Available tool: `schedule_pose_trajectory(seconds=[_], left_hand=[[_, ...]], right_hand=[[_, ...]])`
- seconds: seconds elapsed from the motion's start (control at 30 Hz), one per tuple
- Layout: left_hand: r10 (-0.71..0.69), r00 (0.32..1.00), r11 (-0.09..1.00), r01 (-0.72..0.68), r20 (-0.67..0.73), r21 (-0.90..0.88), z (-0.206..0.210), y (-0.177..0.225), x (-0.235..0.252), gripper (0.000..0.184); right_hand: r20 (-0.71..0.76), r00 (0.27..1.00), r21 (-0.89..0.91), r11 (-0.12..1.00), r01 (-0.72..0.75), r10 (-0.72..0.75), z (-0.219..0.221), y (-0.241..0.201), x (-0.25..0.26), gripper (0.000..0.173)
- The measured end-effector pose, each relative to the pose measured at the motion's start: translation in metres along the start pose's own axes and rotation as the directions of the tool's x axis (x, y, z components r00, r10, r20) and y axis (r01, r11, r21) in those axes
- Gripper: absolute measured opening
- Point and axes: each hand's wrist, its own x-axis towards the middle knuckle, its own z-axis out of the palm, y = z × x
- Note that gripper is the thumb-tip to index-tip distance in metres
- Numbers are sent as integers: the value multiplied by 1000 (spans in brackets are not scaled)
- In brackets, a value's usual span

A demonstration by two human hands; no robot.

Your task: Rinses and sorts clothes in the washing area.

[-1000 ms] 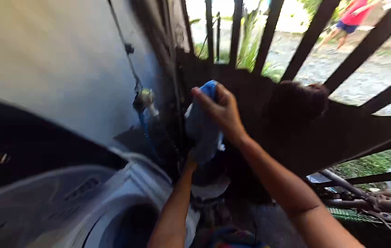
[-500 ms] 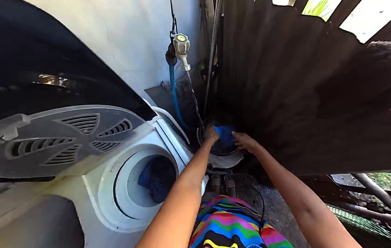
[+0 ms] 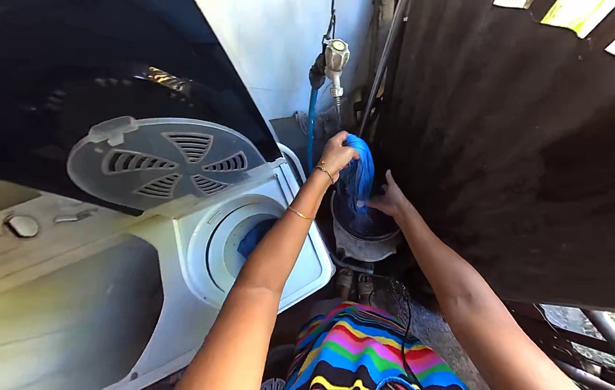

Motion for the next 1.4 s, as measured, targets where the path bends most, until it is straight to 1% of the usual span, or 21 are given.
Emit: schedule_pose_trajectory(seconds=[0.07, 0.13, 0.2, 0.27, 0.3, 0.33, 0.37, 0.43, 0.5, 0.6, 0.63, 0.7, 0.73, 0.8, 0.93, 1.03, 1.1, 1.17, 1.23, 1.3, 1.4], left_hand=[[99, 990, 994, -93, 105, -55, -9, 23, -27, 44], [153, 971, 975, -118, 183, -188, -17, 34, -47, 42], [169, 969, 931, -98, 179, -351, -32, 35, -57, 47], [163, 982, 854, -90, 99, -512, -51, 26, -57, 48], [136, 989, 802, -80, 51, -592, -60, 18, -53, 45], [99, 995, 756, -81, -8, -649, -68, 11, -46, 39], [56, 997, 734, -76, -52, -675, -74, 1, -36, 41], [-9, 998, 706, -39, -64, -707, -71, -22, -15, 58], [69, 997, 626, -71, -36, -776, -53, -44, 4, 59], [256, 964, 491, -195, -73, -849, -31, -64, 34, 49], [278, 959, 479, -189, -56, -857, -27, -66, 40, 44], [259, 964, 542, -100, 53, -834, -24, -59, 45, 37], [210, 970, 599, -29, 122, -800, -23, -52, 46, 36], [111, 968, 702, 85, 227, -707, -22, -40, 44, 32], [67, 982, 885, 24, 179, -465, -21, -24, 28, 26], [5, 989, 967, 33, 149, -254, -15, -22, 31, 29], [-1, 995, 990, 16, 102, -143, -24, -24, 31, 33], [-36, 988, 996, 47, 152, -69, -53, -26, 17, 48], [-88, 977, 990, 107, 196, -89, -93, -22, -19, 57], [-97, 980, 988, 115, 175, -100, -134, -20, -64, 57], [-50, 998, 997, 52, 39, -56, -185, -24, -130, 55]], right_hand=[[140, 990, 90, 996, -6, -7, 24, -12, 9, 100], [307, 952, 88, 996, -13, -15, 44, -25, 23, 98], [393, 916, 96, 994, 45, -80, 67, -37, 23, 74], [344, 928, 190, 979, 80, -143, 88, -47, 11, 39], [317, 934, 232, 968, 92, -165, 96, -51, 3, 31], [305, 933, 270, 957, 107, -190, 103, -54, -5, 29], [309, 926, 290, 949, 126, -217, 110, -56, -11, 28], [381, 887, 262, 951, 166, -260, 121, -58, -15, 35], [431, 853, 192, 954, 232, -294, 133, -56, -23, 46], [254, 857, -28, 883, 469, -447, 142, -51, -31, 47], [186, 827, -126, 822, 556, -531, 142, -50, -31, 45], [190, 683, -393, 582, 711, -706, 135, -52, -30, 33], [231, 625, -559, 424, 712, -745, 131, -56, -32, 32], [347, 579, -770, 128, 625, -738, 126, -62, -43, 35], [604, 522, -769, -269, 579, -602, 121, -77, -55, 32], [711, 513, -697, -392, 600, -481, 116, -85, -61, 32], [726, 488, -671, -346, 656, -483, 116, -83, -66, 39], [692, 490, -637, -128, 760, -531, 118, -72, -70, 44], [665, 520, -516, 174, 839, -536, 130, -60, -78, 37], [679, 567, -405, 407, 819, -466, 148, -48, -91, 33], [752, 583, -353, 559, 750, -308, 176, -22, -109, 37]])
